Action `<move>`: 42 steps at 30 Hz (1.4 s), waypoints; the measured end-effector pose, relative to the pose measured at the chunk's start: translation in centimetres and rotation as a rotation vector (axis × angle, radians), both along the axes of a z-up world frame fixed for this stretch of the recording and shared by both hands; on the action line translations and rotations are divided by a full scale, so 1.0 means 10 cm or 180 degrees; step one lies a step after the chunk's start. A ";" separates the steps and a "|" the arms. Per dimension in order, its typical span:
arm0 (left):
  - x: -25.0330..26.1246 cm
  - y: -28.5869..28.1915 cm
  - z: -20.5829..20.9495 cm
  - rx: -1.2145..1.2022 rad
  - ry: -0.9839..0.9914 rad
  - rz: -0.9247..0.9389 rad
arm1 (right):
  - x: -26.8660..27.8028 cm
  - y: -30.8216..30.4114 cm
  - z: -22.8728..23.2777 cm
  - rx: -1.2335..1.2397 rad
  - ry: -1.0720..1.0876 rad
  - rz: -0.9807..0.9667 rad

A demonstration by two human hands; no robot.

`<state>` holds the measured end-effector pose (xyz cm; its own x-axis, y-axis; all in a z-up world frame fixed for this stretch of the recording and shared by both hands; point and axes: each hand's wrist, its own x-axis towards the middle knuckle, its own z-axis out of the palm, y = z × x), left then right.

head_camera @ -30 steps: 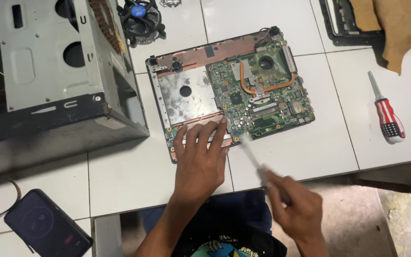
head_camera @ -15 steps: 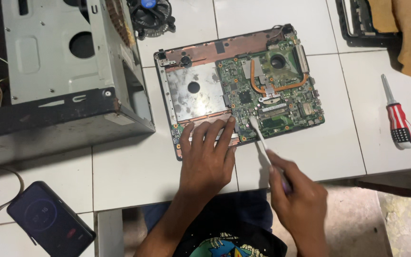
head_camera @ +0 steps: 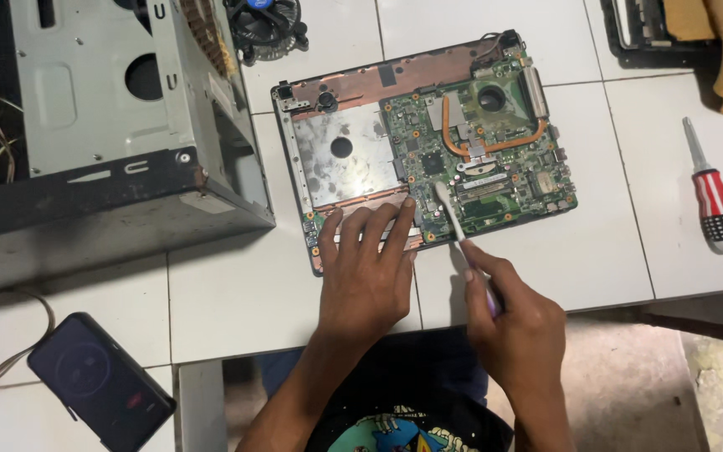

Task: The person uses a toothbrush to scrub the surface of a disassembled laptop motherboard, focusing on the copper heat pipes and surrounding components. The person repeatedly brushes different areas of the board while holding it steady with the other hand.

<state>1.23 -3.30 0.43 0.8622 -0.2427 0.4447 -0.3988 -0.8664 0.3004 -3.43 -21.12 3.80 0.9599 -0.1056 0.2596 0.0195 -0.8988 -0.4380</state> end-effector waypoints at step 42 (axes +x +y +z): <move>-0.02 0.06 0.04 -0.0251 0.0058 -0.0113 | -0.14 0.12 0.10 -0.0541 -0.0031 0.0307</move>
<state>1.01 -2.68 0.85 0.8618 -0.2382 0.4479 -0.4228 -0.8252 0.3746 -4.82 -19.95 4.84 0.9609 0.0330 0.2750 0.1127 -0.9536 -0.2793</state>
